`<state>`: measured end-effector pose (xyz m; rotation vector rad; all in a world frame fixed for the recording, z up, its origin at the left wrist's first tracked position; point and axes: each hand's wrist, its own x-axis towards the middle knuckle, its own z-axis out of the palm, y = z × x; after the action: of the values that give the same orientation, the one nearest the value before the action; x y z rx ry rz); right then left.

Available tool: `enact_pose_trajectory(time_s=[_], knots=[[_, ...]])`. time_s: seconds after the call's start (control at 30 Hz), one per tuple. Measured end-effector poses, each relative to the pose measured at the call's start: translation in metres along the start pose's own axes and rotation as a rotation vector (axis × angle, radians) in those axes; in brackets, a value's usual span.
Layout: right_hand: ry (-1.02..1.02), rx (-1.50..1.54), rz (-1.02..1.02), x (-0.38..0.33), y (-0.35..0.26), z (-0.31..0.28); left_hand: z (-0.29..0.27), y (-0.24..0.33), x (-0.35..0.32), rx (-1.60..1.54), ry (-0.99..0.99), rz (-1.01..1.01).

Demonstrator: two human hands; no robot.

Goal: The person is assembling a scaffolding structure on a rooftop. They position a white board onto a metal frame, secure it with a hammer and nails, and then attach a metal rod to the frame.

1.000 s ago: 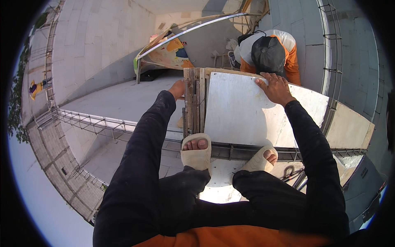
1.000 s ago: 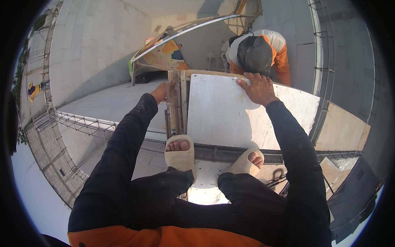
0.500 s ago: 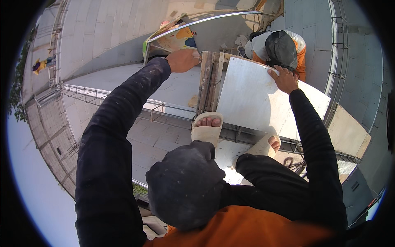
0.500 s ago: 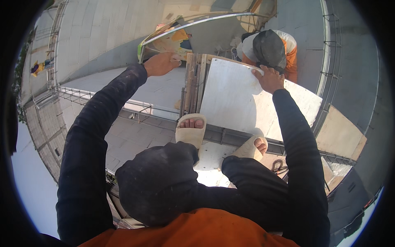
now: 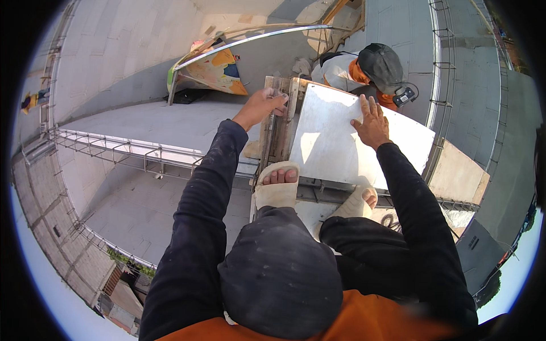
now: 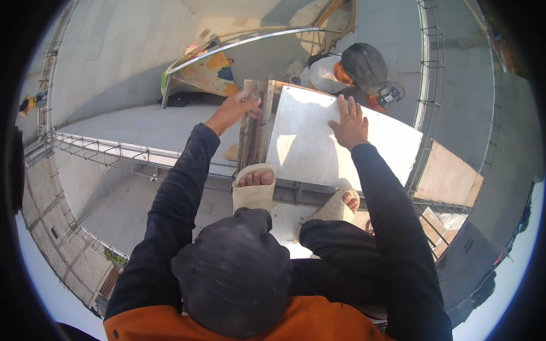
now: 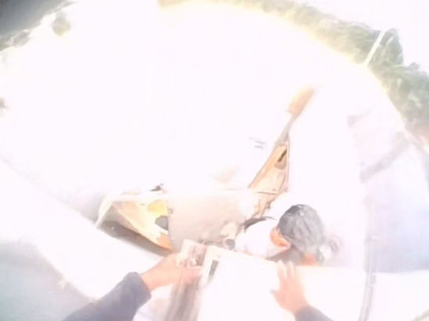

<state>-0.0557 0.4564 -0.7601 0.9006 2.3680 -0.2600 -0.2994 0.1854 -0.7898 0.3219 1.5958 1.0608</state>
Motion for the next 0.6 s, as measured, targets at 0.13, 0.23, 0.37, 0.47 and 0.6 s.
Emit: enact_pose_trajectory(time_s=[0.13, 0.23, 0.37, 0.47, 0.6], knots=[[-0.045, -0.046, -0.016, -0.001, -0.011, -0.009, 0.014, -0.006, -0.003, 0.285, 0.135, 0.07], [-0.036, -0.017, -0.024, 0.001, -0.008, -0.004, 0.035, -0.002, -0.006, 0.467, 0.312, 0.054], [-0.028, -0.033, -0.02, 0.006, -0.013, -0.001, 0.049, 0.018, -0.01, 0.589, 0.42, -0.06], [-0.066, -0.102, -0.019, 0.003, -0.011, -0.002, 0.056, 0.01, -0.012, 0.634, 0.472, -0.051], [-0.07, -0.113, -0.036, 0.007, -0.013, -0.003, 0.059, 0.005, -0.013, 0.487, 0.459, -0.01]])
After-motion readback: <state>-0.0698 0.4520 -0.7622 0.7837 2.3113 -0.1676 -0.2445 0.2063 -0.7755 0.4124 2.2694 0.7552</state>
